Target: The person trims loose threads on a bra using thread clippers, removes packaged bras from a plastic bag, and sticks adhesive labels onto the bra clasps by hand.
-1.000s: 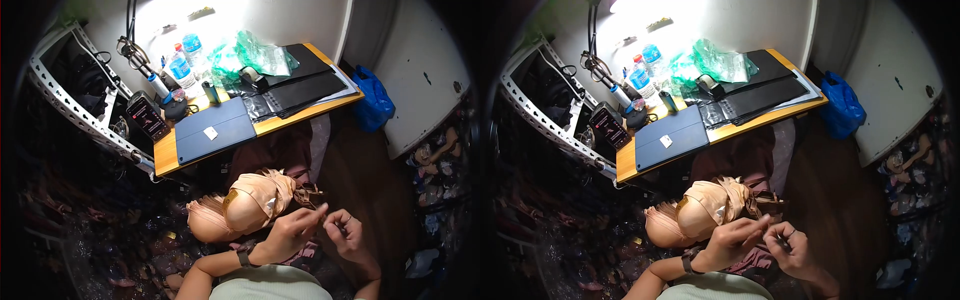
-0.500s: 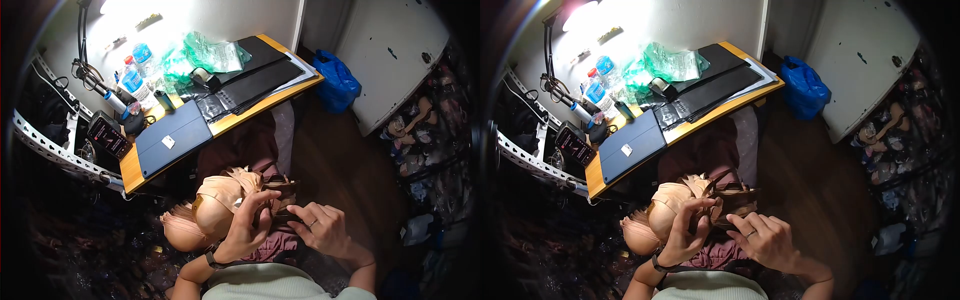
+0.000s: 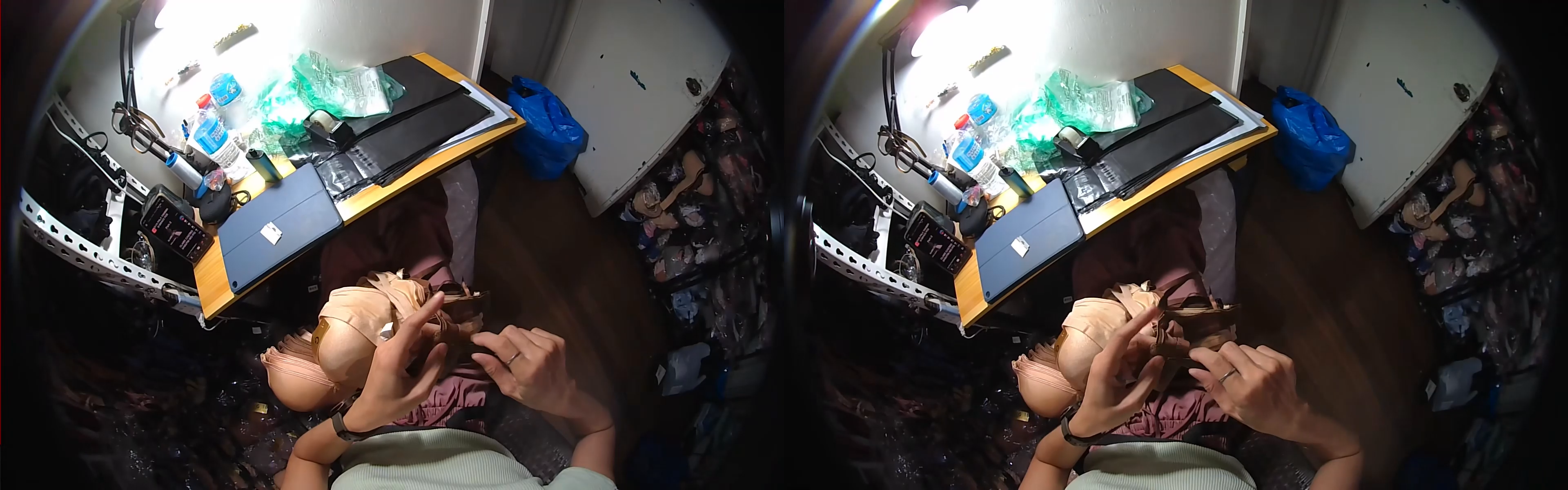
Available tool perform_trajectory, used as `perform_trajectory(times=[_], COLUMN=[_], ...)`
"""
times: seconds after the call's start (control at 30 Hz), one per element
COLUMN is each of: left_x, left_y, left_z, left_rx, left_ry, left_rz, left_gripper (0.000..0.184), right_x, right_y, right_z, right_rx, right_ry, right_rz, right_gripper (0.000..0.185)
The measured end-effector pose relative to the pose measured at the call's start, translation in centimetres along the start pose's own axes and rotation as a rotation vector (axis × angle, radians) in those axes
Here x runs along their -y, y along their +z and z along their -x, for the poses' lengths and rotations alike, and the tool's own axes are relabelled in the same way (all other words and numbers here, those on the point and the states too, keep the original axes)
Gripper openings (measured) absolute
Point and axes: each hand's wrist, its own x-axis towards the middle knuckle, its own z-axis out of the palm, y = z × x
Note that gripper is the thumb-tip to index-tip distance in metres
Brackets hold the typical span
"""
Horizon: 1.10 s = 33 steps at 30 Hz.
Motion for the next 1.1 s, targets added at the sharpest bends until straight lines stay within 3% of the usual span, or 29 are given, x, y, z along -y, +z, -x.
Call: perform_trajectory(times=[0.17, 0.6, 1.0, 1.1], left_x=[0.3, 0.1, -0.1, -0.5], left_y=[0.6, 1.2, 1.3, 1.1], left_z=[0.2, 1.0, 1.2, 1.3], left_rx=[-0.030, -0.038, -0.033, -0.032], left_ry=[0.101, 0.099, 0.075, 0.039], left_rz=[0.147, 0.089, 0.029, 0.063], left_gripper=[0.073, 0.082, 0.087, 0.084], right_x=[0.8, 1.3, 1.0, 0.8], right_y=[-0.1, -0.1, 0.2, -0.2], right_z=[-0.8, 0.3, 0.5, 0.8], right_rx=[-0.084, -0.068, -0.131, -0.101], right_ry=[0.071, 0.085, 0.067, 0.137], right_rz=[-0.064, -0.047, -0.060, -0.144], right_gripper=[0.029, 0.033, 0.025, 0.036])
